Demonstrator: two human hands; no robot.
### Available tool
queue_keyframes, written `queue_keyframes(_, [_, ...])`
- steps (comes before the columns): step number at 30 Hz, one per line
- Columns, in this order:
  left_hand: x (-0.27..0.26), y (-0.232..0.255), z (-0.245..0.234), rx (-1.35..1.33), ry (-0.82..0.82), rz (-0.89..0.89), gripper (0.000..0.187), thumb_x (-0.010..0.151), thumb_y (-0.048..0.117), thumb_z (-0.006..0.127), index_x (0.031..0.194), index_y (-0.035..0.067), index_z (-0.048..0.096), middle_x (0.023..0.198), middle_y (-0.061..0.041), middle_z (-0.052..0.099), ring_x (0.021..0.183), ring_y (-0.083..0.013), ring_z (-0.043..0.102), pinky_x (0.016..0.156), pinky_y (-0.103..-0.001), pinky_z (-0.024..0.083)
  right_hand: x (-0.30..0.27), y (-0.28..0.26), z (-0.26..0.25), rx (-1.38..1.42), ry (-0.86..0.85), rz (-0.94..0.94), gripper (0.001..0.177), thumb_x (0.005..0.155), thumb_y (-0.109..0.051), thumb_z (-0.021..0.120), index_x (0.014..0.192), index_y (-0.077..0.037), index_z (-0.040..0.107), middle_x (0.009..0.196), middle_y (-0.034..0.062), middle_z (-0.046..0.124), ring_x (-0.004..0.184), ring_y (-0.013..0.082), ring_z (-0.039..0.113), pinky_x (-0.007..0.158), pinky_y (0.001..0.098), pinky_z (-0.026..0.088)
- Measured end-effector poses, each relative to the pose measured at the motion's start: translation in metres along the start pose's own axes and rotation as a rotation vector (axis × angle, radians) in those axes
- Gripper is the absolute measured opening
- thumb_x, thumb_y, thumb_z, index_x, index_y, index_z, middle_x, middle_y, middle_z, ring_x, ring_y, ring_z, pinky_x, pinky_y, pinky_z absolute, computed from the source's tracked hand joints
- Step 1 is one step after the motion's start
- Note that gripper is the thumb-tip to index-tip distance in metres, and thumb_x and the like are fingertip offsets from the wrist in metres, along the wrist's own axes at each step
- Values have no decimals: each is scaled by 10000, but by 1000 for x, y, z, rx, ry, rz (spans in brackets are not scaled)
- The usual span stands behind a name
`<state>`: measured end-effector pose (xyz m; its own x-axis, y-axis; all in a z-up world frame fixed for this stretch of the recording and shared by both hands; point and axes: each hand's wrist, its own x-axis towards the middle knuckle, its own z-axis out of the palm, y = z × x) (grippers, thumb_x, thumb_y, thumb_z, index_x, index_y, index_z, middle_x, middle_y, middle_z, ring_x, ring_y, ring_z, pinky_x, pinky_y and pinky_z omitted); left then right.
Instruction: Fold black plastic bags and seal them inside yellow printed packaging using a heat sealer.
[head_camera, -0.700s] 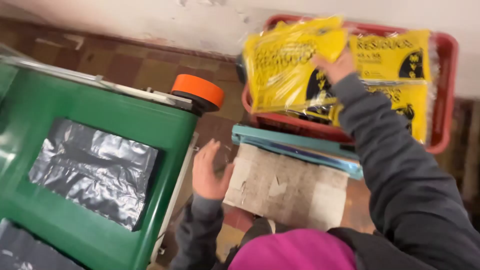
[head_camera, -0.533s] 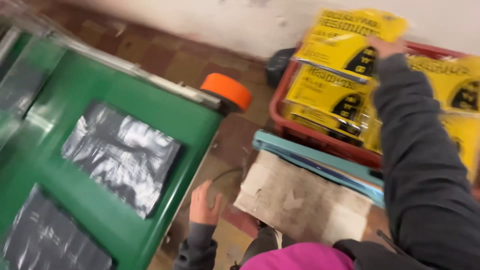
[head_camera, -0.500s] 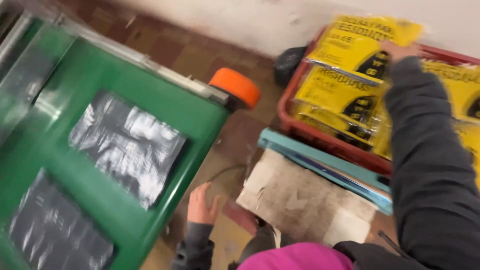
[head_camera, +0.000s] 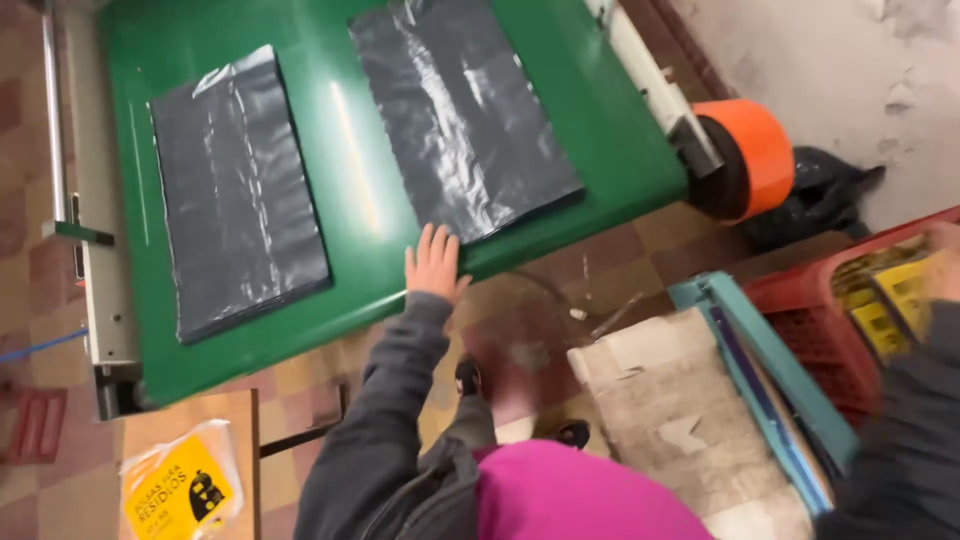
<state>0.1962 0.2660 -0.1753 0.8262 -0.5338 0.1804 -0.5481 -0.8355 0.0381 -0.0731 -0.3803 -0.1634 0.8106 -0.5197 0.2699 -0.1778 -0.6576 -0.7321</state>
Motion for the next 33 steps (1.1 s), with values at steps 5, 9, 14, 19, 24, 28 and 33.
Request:
queue_keyframes(5, [25, -40, -4, -140, -50, 105, 832, 727, 478, 836, 1406, 129, 506, 1470, -96, 481, 1401, -322, 400, 1059, -601, 393, 22, -216, 199, 104, -63, -6, 331, 938, -175, 805, 1225, -39, 710, 1029, 89, 724, 933, 151, 675, 858, 311, 556])
queue_keyframes(9, [30, -74, 19, -242, 21, 253, 744, 680, 433, 840, 1304, 133, 570, 1326, -106, 553, 1261, -307, 507, 826, -513, 509, 87, -189, 352, 107, -65, -14, 492, 844, -333, 848, 1208, -36, 699, 1112, 127, 736, 1011, 234, 707, 915, 366, 563])
queue_keyframes(14, [19, -105, 26, -334, 81, 348, 626, 736, 381, 814, 1270, 127, 608, 1228, -63, 586, 1168, -259, 555, 732, -432, 510, 109, -198, 411, -588, -122, 351, 846, 604, -511, 982, 1172, 35, 676, 1118, 242, 702, 1021, 413, 683, 880, 488, 540])
queue_keyframes(19, [19, -116, 25, -357, 118, 404, 557, 757, 370, 798, 1223, 122, 622, 1123, -23, 584, 1102, -225, 561, 754, -407, 489, 119, -166, 423, -630, -372, 631, 830, 590, -500, 973, 1114, 98, 736, 1155, 273, 733, 1067, 403, 719, 938, 468, 563])
queue_keyframes(24, [33, -111, 1, -399, 133, 342, 652, 733, 487, 787, 1174, 35, 627, 1032, -61, 565, 993, -249, 535, 697, -414, 427, 130, -171, 412, -392, -456, 801, 669, 783, -429, 850, 1114, 143, 747, 1074, 288, 761, 949, 430, 735, 817, 506, 573])
queue_keyframes(28, [52, -110, 2, -383, 76, 300, 644, 702, 508, 783, 1108, 31, 634, 989, -78, 563, 949, -275, 522, 658, -415, 409, 129, -224, 390, 73, -266, 585, 469, 888, -232, 777, 1243, 34, 625, 1039, 173, 703, 840, 281, 684, 719, 405, 543])
queue_keyframes(33, [55, -136, -20, -427, 88, 362, 161, 824, 250, 740, 917, 153, 653, 1019, -23, 589, 1018, -254, 565, 720, -408, 444, 102, -327, 320, 406, -300, 435, 404, 981, -116, 619, 1385, -93, 615, 1067, 57, 673, 735, 131, 627, 550, 335, 521])
